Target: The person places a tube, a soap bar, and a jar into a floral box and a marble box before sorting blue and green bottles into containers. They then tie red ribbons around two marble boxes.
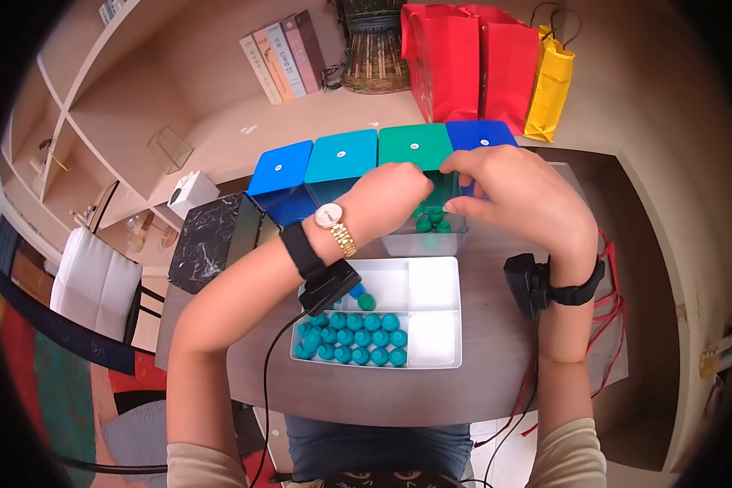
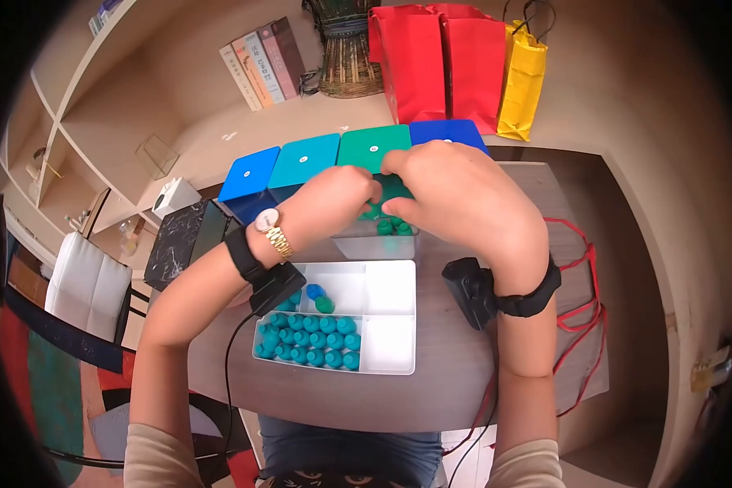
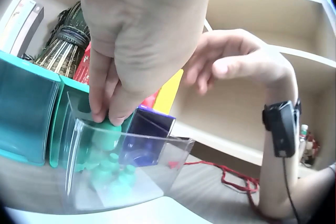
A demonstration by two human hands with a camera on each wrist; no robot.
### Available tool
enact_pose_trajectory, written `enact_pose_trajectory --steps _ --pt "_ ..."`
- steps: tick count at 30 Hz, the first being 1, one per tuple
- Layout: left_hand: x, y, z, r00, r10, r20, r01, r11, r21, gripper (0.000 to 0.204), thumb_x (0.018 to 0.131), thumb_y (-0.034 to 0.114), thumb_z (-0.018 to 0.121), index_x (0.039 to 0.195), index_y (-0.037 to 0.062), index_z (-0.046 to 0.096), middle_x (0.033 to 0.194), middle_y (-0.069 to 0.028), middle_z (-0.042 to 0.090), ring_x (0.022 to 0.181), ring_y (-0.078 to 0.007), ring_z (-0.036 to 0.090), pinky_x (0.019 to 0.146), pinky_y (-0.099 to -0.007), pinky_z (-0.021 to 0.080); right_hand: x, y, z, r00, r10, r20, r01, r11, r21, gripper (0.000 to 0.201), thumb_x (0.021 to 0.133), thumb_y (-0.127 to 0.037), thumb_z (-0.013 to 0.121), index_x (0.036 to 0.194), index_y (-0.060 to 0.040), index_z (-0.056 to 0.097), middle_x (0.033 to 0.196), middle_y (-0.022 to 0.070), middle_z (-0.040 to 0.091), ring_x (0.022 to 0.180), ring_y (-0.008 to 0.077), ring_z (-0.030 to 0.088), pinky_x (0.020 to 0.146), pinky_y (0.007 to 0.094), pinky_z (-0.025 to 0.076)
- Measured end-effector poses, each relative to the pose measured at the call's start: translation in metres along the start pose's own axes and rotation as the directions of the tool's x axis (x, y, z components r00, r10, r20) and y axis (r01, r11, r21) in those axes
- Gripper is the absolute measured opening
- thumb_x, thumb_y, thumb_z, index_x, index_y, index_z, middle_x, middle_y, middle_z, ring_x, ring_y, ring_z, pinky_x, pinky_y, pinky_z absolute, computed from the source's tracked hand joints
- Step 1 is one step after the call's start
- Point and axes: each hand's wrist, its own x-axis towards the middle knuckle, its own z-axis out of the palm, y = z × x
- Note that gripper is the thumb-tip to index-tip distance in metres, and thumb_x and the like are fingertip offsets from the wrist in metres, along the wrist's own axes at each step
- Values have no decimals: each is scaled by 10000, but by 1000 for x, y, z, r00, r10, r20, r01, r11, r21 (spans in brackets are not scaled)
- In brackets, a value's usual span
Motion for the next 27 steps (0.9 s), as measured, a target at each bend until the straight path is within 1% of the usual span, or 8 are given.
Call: enact_pose_trajectory --steps 3,5,11,16,18,21,24,27 --pt "12 -7 22 997 -34 74 32 999 34 94 780 -10 650 833 1 728 806 -208 692 811 -374 714 714 -448 588 -3 0 0 994 -56 -92 61 996 61 270 809 -179 785 945 18 661 803 221 667 820 399 662 731 476 521" --pt "15 -10 34 996 -38 87 31 996 82 89 789 0 644 819 -3 728 807 -215 693 821 -374 718 721 -447 590 -4 2 1 990 -82 -112 90 994 61 268 812 -180 778 944 21 661 815 217 672 828 393 667 735 473 525" --pt "22 -15 51 986 -76 151 80 996 -23 86 799 22 651 818 -7 729 836 -223 703 831 -378 719 733 -443 590 -7 2 2 980 -122 -158 131 990 46 260 803 -175 766 930 21 653 840 204 680 846 381 675 743 470 534" --pt "22 -25 66 996 -37 78 46 992 -121 76 804 46 670 813 -14 716 823 -221 698 824 -382 715 720 -453 581 -6 1 2 977 -136 -161 142 990 21 277 795 -171 769 973 9 658 866 188 691 858 369 680 751 456 536" --pt "17 -17 49 998 -31 46 36 992 -122 72 809 54 674 804 -13 700 808 -217 691 805 -384 709 706 -463 572 -7 1 1 984 -125 -129 126 992 -4 360 796 -193 789 1091 -16 684 916 158 713 875 340 692 764 424 541" --pt "-6 3 7 997 -32 -75 30 999 -30 74 818 74 682 788 9 664 778 -191 677 759 -393 685 674 -475 554 -8 0 -5 993 -83 -85 86 996 28 358 794 -189 794 1096 -27 688 893 156 713 857 335 695 749 424 545" --pt "-40 34 -32 989 -148 2 148 989 9 128 830 148 721 909 47 715 841 -140 697 805 -341 688 699 -437 545 -12 -3 -8 992 -62 -111 62 998 0 363 794 -187 797 1111 -44 695 875 151 712 846 326 697 739 421 547" --pt "-84 43 -26 975 -151 166 149 989 22 161 839 192 745 921 55 730 824 -130 700 785 -335 691 690 -431 545 -12 -4 -7 989 -66 -129 66 998 2 362 798 -189 797 1119 -53 700 862 145 709 829 318 696 734 417 546"
